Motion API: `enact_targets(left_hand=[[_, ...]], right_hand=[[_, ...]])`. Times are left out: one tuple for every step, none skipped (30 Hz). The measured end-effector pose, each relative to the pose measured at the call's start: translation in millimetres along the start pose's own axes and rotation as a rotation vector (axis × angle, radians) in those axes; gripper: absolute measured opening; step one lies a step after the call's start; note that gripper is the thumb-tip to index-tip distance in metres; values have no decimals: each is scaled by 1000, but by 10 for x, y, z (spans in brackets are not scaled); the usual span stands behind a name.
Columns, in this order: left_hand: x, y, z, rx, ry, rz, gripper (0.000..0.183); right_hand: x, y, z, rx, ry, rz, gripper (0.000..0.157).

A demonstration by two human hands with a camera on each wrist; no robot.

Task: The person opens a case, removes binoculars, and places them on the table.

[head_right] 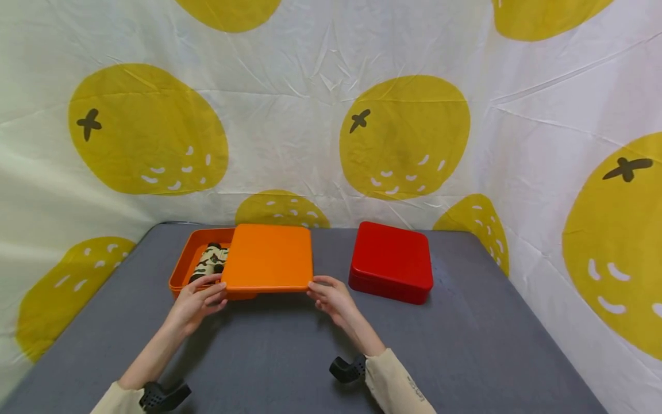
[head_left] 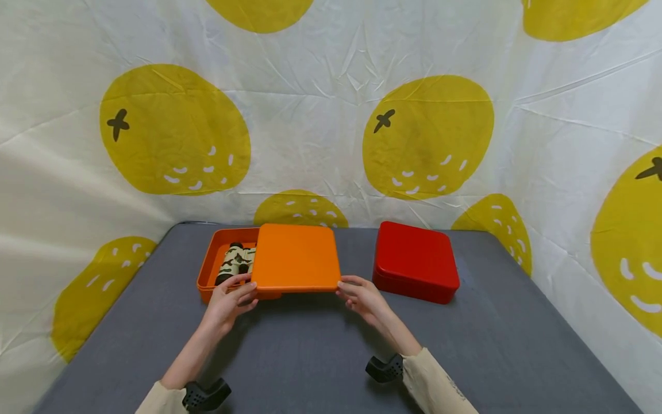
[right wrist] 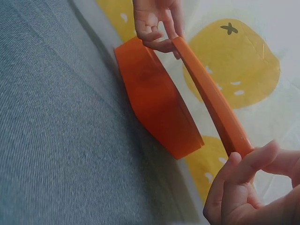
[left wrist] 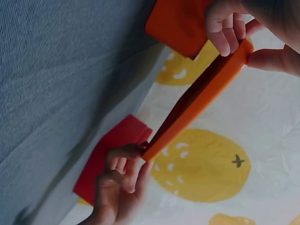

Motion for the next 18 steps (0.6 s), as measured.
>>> enact_targets(left_hand=[[17, -5, -6, -1, 1, 7, 45], [34, -11, -11, -1, -1, 17, 44], [54, -14, -16, 1, -2, 23, 44], [75, -19, -17, 1, -1, 30, 43], [94, -25, -21, 2, -1, 34, 43], [113, -33, -28, 1, 1, 38, 43], [133, -42, -33, -3, 2, 42, 43], [156, -50, -39, -3, 3, 44, 44], [177, -59, -45, -6, 6, 43, 44], [197, -70, -52, -9, 7, 45, 43], [218, -80, -60, -11, 9, 43, 43], [238, -90, -66, -14, 13, 46, 43], [258, -99, -71, -15, 15, 49, 42], [277, -108, -76, -15, 18, 50, 42], [296, -118, -83, -16, 17, 50, 43], [316, -127, -89, -16, 17, 54, 43], [336, -134, -94, -15, 16, 59, 43], [357, -141, -99, -15, 15, 65, 43]], right_hand=[[-13, -2, 8, -3, -2, -5, 38], [-25, -5, 15, -7, -1, -10, 38], [-39, -6, 19, -9, 0, -13, 37], [-53, -10, 24, -13, 2, -13, 38], [-65, -16, 29, -19, 3, -15, 38], [-78, -21, 34, -23, 6, -16, 38], [-91, -26, 39, -25, 15, -18, 38], [-104, -32, 46, -29, 23, -18, 38], [-117, -36, 53, -32, 30, -18, 38], [-130, -41, 59, -37, 37, -22, 38], [-144, -45, 66, -40, 45, -27, 38], [-160, -47, 71, -43, 54, -29, 37], [-174, -50, 76, -47, 63, -31, 37], [-188, -52, 80, -50, 71, -34, 37], [-203, -56, 85, -56, 76, -35, 37], [-219, -59, 90, -62, 82, -38, 37], [-233, -59, 93, -66, 88, -38, 36], [-246, -58, 94, -69, 93, -42, 36]])
Point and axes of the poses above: each hand's wrist, its own z-axis away from the middle knuckle, its own x-axis out of the palm, y = z × x, the point moved 5 cm from there along -z, towards the middle knuckle, and after that the axes turned 3 degrees about -z, right-handed, at the moved point
